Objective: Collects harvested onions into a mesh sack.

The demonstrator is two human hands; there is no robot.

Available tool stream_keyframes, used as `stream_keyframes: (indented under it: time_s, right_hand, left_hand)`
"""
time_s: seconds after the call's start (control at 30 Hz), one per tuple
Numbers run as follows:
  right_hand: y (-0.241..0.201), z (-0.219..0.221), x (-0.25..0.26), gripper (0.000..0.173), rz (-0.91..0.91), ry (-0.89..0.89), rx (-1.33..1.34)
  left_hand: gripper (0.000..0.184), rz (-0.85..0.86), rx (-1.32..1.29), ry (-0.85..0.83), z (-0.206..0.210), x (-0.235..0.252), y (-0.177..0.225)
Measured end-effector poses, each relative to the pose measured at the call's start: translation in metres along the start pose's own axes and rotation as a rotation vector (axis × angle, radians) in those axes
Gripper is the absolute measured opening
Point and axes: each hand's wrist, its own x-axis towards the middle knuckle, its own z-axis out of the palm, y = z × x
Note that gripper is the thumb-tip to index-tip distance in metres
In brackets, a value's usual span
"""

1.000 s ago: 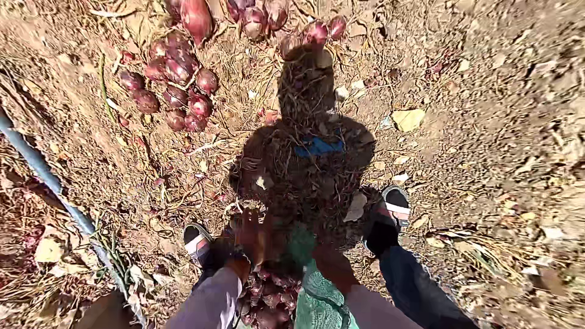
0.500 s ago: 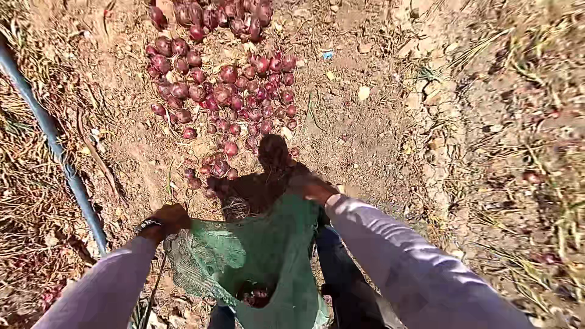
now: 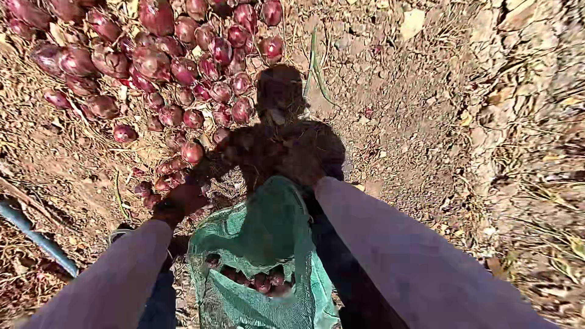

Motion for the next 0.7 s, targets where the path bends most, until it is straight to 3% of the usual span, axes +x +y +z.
stream_keyframes:
  time_s: [0.1, 0.17, 0.2, 0.27, 0.4, 0.5, 0.57, 0.63, 0.7]
  right_hand:
    - [0.037, 0.03, 0.086, 0.081, -0.15, 0.124, -0.265]
    - [0.036, 0.052, 0.095, 0.086, -0.141, 0.015, -0.415]
    - [0.036, 0.062, 0.094, 0.078, -0.125, -0.004, -0.428]
    - [0.044, 0.085, 0.093, 0.066, -0.112, 0.069, -0.387]
    - [0.036, 0.062, 0.08, 0.094, -0.043, 0.198, -0.296]
    - [0.005, 0.054, 0.057, 0.099, -0.127, 0.306, 0.023]
    - [-0.011, 0.068, 0.033, 0.091, -0.154, 0.099, 0.438]
    - [-0.018, 0.081, -0.002, 0.076, -0.06, -0.339, 0.77]
    - [-0.019, 0.092, -0.025, 0.052, 0.119, -0.717, 0.723]
  left_hand:
    - [0.054, 0.272, 0.07, 0.418, -0.045, 0.065, 0.08]
    - [0.054, 0.359, 0.047, 0.416, -0.043, 0.063, 0.117]
    - [0.055, 0.384, 0.041, 0.362, -0.045, 0.051, 0.13]
    - [0.06, 0.358, 0.086, 0.272, -0.044, 0.04, 0.14]
    - [0.054, 0.381, 0.274, 0.395, -0.035, 0.101, 0.13]
    - [0.05, 0.453, 0.285, 0.472, -0.036, 0.129, 0.103]
    - [0.069, 0.35, 0.048, 0.411, -0.035, 0.108, 0.092]
    - [0.085, 0.273, -0.106, 0.296, -0.034, 0.07, 0.095]
    - [0.086, 0.236, -0.309, 0.213, 0.001, 0.028, 0.084]
